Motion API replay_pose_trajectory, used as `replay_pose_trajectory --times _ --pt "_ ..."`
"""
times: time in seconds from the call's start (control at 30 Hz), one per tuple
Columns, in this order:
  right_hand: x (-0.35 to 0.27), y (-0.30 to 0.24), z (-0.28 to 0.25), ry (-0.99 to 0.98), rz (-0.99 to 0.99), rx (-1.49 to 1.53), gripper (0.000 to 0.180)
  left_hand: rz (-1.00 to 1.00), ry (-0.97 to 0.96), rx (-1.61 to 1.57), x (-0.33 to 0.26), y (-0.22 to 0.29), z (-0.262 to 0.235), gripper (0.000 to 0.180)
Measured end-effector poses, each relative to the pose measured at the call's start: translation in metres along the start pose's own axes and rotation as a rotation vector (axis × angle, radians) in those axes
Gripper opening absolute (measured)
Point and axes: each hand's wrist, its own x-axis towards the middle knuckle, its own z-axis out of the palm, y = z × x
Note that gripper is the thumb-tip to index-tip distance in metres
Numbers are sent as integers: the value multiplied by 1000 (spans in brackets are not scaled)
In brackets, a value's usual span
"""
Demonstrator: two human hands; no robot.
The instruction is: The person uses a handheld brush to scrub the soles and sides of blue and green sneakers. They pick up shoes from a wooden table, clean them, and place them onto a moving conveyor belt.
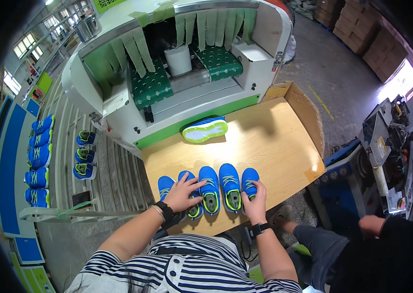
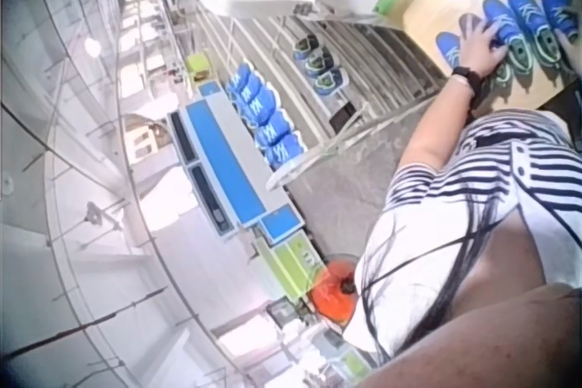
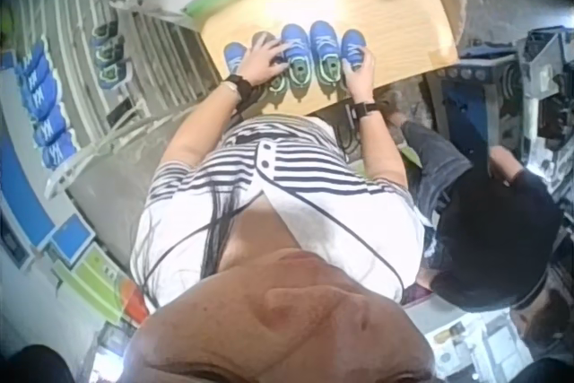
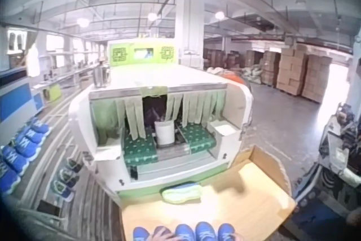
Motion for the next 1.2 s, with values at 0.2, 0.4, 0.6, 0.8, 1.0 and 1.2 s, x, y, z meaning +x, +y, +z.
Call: replay_pose_trajectory --times 0.2,0.4,0.6,0.8,1.0,1.2 --pt "0 -6 -2 -15 13 -7 55 2 6 12 1 1 -2 64" --pt "0 -8 -1 4 32 -23 53 -49 175 -268 62 -21 -40 61" --pt "0 -18 -2 13 42 -25 53 -194 416 36 152 -52 -76 75" --pt "-2 -20 -3 21 40 -68 53 -293 315 182 166 -43 -48 77" --pt "0 -18 -2 25 49 -55 53 -149 372 298 135 -72 -50 50" --pt "1 -18 -1 34 34 -57 53 -71 355 713 78 -130 -87 55"
